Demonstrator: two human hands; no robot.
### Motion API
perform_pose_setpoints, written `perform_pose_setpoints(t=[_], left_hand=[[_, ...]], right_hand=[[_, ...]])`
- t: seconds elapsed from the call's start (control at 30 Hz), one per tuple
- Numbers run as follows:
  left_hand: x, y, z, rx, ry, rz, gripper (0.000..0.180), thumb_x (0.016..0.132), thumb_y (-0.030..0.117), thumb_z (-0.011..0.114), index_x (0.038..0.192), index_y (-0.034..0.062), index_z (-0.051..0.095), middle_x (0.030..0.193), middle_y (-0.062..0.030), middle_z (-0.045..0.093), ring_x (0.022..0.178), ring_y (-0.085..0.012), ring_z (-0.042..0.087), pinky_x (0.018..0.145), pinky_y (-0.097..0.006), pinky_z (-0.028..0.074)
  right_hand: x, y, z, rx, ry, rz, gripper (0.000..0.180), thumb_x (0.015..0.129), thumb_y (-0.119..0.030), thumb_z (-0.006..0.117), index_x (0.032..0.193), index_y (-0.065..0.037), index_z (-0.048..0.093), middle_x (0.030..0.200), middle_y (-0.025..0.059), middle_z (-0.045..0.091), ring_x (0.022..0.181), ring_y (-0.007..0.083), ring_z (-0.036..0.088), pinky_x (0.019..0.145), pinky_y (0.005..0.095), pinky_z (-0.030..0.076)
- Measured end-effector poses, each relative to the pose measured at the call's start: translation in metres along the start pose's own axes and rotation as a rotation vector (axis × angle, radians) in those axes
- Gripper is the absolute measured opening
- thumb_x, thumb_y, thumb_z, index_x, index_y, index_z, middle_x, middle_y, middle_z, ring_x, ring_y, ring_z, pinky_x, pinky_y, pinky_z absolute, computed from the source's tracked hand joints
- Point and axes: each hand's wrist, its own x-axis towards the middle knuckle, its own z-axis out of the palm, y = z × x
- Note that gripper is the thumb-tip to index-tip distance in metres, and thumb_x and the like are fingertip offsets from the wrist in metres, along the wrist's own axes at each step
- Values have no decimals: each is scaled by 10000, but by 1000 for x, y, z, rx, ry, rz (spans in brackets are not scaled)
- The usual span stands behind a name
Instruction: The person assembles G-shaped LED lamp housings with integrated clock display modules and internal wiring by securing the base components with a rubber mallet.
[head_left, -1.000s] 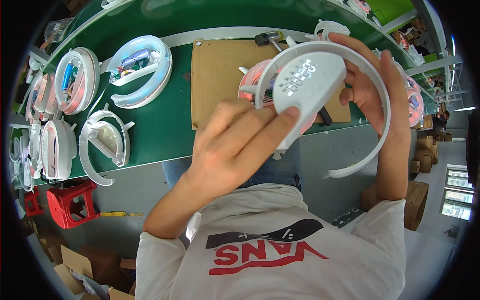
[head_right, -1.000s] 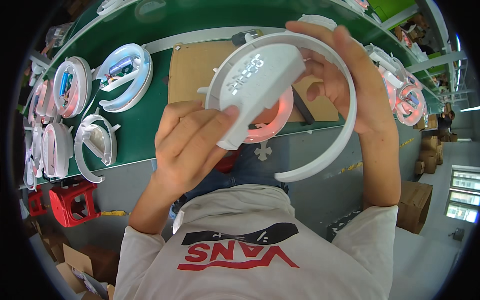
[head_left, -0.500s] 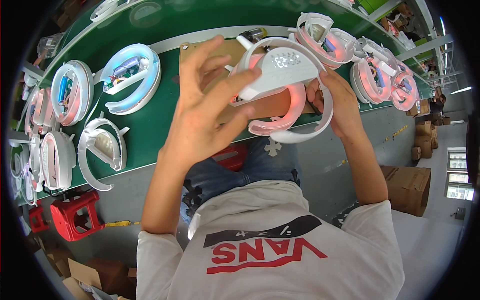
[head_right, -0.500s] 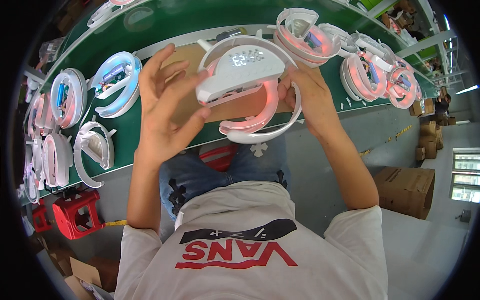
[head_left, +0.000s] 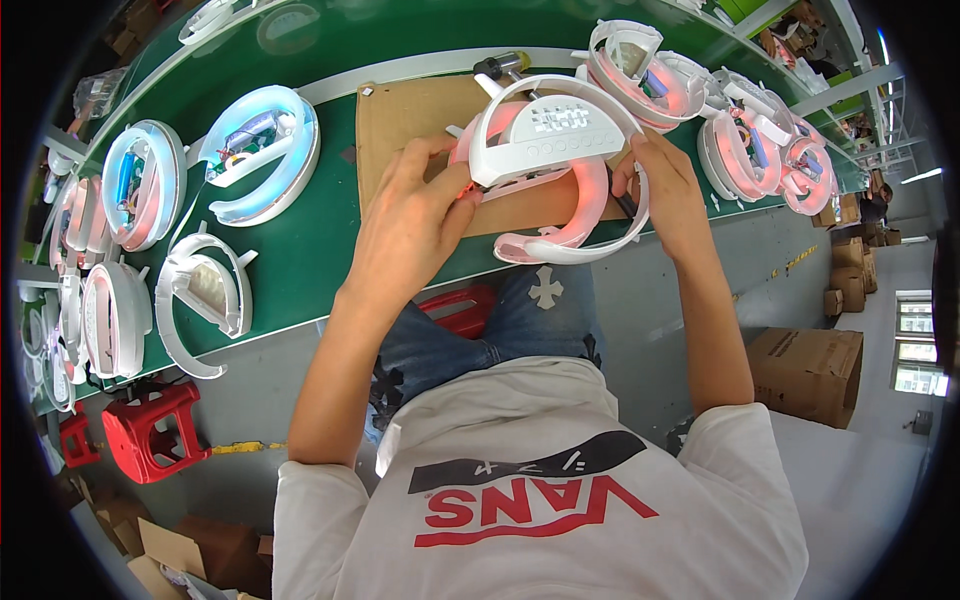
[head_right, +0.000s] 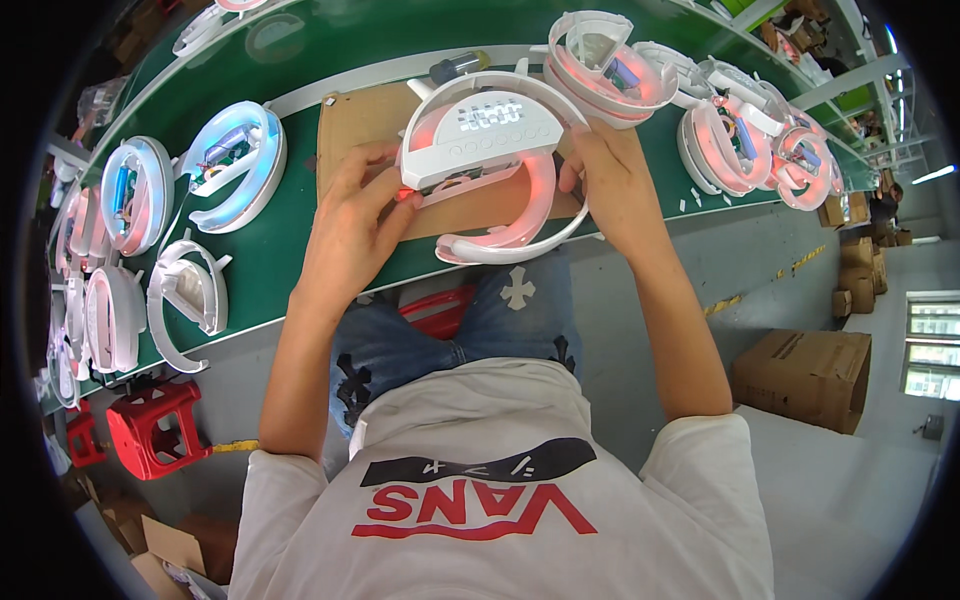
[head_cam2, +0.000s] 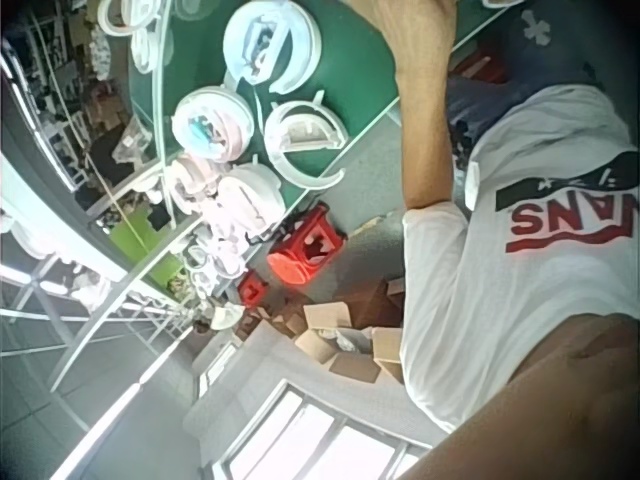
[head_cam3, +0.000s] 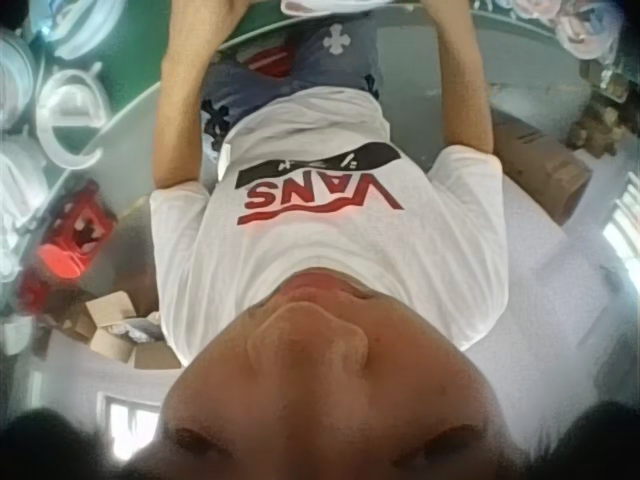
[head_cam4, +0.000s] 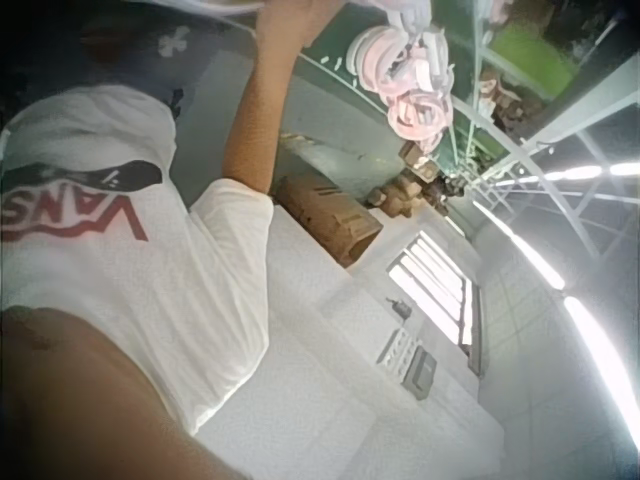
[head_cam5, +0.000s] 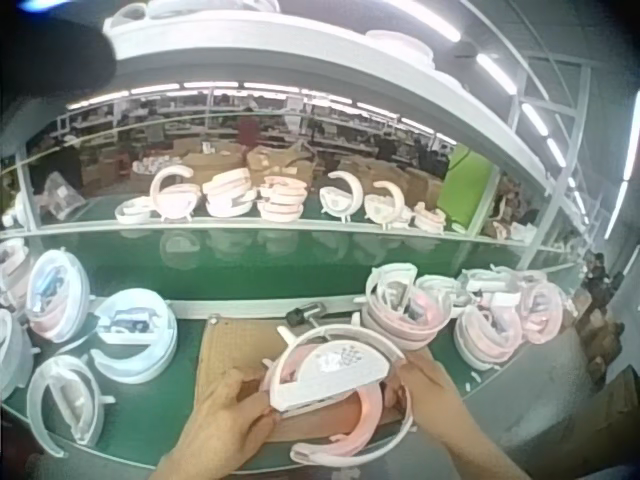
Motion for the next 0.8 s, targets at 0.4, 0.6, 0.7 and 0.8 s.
perform_pose_setpoints(t=[0.4,0.6,0.7,0.8], left_hand=[[-3,-1,4,115,184,97,266,782,98,813,1039,90,746,1282,-133,585,1149,-348,597,871,-447,538],[5,2,2,202,41,180,199,766,116,809,961,96,773,1292,-117,581,1182,-352,565,946,-453,494],[9,12,-2,353,30,249,164,772,107,796,931,77,769,1291,-126,581,1210,-359,551,971,-461,477],[14,9,-3,263,-32,264,136,798,94,779,917,34,753,1333,-150,558,1239,-373,535,996,-477,462]], right_hand=[[-7,15,-25,166,54,182,281,1001,-313,530,933,-64,642,833,3,594,711,83,500,646,249,397],[-13,22,-24,112,75,177,326,993,-314,528,819,-54,621,742,2,550,677,103,484,625,275,377],[-11,24,-22,11,19,170,313,1006,-302,523,865,-47,637,789,7,574,716,96,496,662,268,395],[-8,21,-12,-61,35,101,326,1011,-294,517,888,-18,641,807,22,585,738,111,498,692,261,400]])
